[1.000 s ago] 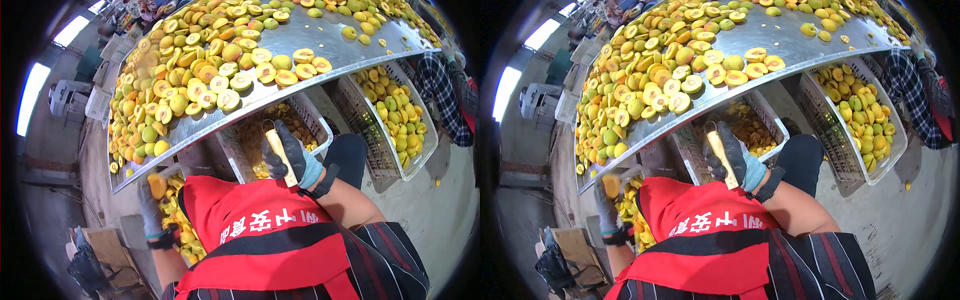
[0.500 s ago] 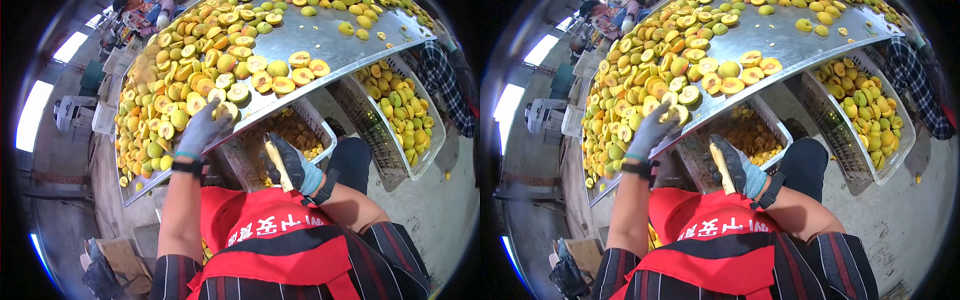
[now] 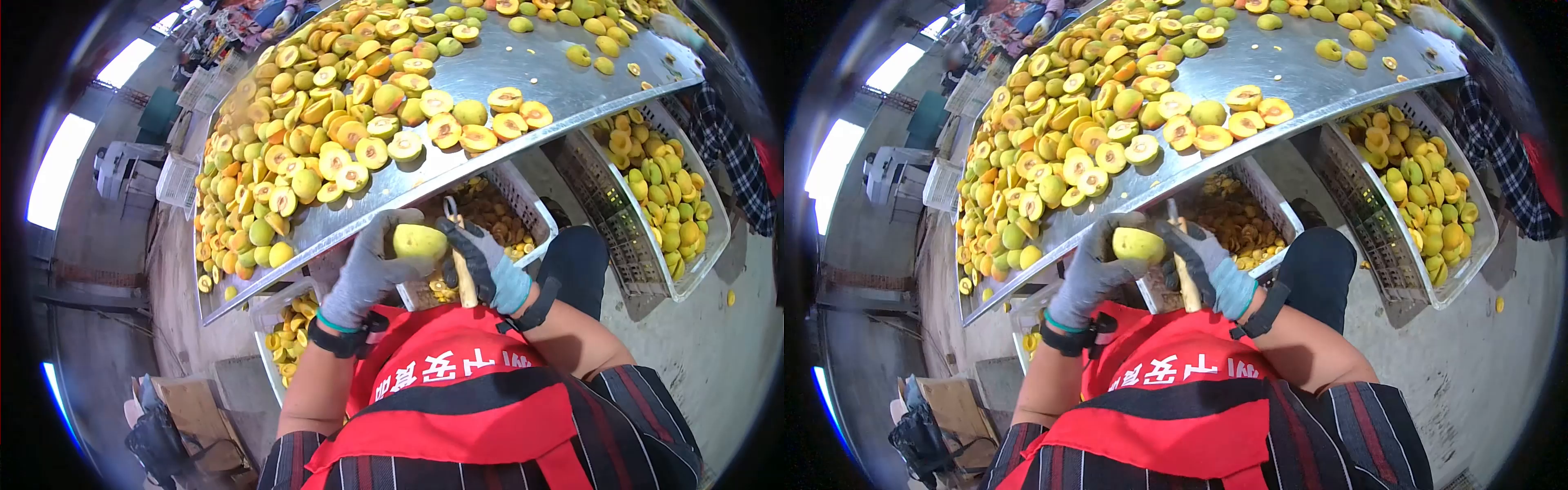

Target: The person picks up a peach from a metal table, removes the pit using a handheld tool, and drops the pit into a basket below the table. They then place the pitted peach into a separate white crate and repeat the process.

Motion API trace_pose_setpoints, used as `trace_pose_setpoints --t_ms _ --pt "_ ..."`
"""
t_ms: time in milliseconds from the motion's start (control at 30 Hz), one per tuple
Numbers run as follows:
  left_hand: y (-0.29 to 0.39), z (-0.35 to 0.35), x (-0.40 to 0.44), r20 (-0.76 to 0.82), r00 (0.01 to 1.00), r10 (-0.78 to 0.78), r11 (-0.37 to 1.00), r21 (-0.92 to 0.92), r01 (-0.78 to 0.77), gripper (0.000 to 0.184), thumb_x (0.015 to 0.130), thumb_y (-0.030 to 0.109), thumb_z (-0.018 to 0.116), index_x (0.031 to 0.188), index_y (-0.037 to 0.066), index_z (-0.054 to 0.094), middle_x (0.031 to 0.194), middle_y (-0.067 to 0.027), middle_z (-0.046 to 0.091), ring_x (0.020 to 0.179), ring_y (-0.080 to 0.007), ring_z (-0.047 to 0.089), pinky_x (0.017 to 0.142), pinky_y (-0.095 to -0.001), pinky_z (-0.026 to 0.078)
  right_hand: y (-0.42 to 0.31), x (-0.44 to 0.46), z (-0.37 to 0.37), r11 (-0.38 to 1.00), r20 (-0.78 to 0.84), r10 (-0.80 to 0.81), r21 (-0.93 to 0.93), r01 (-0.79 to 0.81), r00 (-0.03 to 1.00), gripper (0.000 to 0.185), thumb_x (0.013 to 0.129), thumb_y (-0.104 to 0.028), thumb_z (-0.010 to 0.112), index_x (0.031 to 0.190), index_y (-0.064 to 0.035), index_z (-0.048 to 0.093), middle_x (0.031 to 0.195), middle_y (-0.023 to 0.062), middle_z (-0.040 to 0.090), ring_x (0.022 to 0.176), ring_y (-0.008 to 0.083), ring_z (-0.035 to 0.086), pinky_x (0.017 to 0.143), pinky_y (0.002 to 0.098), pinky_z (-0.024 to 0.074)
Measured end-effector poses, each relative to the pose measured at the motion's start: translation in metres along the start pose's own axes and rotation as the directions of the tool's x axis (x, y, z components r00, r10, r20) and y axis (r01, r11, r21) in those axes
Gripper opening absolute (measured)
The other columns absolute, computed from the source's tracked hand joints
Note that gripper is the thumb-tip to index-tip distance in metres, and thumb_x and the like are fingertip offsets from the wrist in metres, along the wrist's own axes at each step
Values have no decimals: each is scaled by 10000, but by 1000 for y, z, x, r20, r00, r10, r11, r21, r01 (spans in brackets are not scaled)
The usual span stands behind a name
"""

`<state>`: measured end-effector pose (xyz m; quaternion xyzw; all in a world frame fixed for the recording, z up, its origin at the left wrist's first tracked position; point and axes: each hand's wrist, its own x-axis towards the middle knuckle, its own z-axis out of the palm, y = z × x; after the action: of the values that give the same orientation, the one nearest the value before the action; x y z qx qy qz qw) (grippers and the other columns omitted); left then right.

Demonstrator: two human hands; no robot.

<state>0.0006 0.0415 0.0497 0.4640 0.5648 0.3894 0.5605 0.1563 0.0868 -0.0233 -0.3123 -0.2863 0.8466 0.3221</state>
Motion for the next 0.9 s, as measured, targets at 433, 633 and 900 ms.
trace_pose_setpoints --t_ms 433,633,900 --pt "-31 19 -27 -259 952 161 768 -572 -286 567 897 398 474 1320 51 329 1223 -102 451 1105 -200 469 929 -346 418 2 -38 26 807 158 -173 -543 232 972 215 862 -256 575 886 -54 508 693 42 574 577 119 556 527 281 453" --pt "-33 22 -29 -328 920 212 794 -491 -358 571 903 443 434 1306 50 339 1178 -110 486 1071 -204 495 919 -354 430 -10 -45 33 838 137 -56 -533 121 989 234 865 -279 567 861 -53 507 615 34 532 527 98 517 494 267 423" --pt "-31 21 -31 -391 867 308 893 -196 -405 501 913 398 413 1217 2 373 1086 -152 544 1012 -198 519 890 -314 416 -6 -43 33 707 161 -102 -683 185 982 314 856 -334 555 867 -26 493 628 121 551 532 211 557 511 339 437"
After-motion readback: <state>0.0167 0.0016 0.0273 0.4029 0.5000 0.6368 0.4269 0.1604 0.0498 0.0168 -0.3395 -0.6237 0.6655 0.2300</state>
